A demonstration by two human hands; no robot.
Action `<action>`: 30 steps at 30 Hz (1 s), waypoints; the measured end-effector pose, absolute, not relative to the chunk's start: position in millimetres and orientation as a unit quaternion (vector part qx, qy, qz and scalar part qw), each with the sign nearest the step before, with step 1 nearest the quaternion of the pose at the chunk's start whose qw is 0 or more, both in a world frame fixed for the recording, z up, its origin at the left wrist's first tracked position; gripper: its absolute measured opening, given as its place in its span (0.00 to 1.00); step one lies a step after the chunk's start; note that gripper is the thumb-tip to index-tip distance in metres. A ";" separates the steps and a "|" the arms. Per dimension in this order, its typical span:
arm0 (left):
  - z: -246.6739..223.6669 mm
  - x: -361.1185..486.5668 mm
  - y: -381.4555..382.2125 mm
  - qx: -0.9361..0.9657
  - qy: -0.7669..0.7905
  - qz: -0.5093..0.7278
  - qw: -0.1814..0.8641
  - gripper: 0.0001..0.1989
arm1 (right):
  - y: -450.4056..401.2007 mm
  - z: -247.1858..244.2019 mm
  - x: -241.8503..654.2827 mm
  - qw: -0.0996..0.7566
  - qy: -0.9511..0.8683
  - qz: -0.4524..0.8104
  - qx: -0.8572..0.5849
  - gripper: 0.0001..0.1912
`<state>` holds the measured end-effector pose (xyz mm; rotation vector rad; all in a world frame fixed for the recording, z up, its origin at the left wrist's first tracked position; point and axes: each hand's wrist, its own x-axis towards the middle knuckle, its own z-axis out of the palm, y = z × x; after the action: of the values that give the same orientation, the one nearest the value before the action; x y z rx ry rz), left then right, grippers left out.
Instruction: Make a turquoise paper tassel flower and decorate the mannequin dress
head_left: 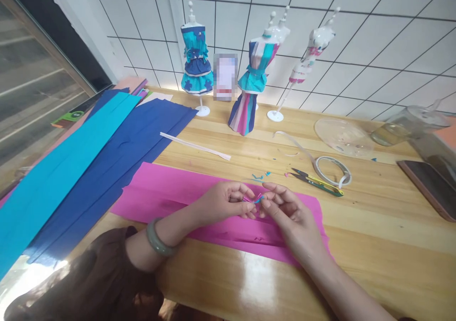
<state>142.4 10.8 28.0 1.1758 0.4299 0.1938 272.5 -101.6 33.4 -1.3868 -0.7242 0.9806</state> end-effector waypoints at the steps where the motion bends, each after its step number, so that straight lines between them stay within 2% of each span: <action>1: 27.7 142.5 11.2 0.539 0.207 0.092 0.811 0.15 | -101.6 33.5 272.6 0.604 -0.312 0.418 -0.602 0.16; 14: 27.7 144.9 8.3 0.526 0.230 0.092 0.813 0.14 | -101.0 32.7 270.0 0.621 -0.309 0.407 -0.594 0.14; 21: 27.3 144.8 10.2 0.527 0.227 0.093 0.814 0.18 | -102.8 31.5 268.3 0.610 -0.345 0.394 -0.594 0.14; 30: 30.6 144.3 11.1 0.567 0.230 0.078 0.787 0.12 | -102.1 32.1 267.9 0.617 -0.338 0.420 -0.573 0.14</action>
<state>144.3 11.1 30.6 1.2232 0.4960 0.1690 267.9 -102.1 32.1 -1.3202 -0.7774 0.9672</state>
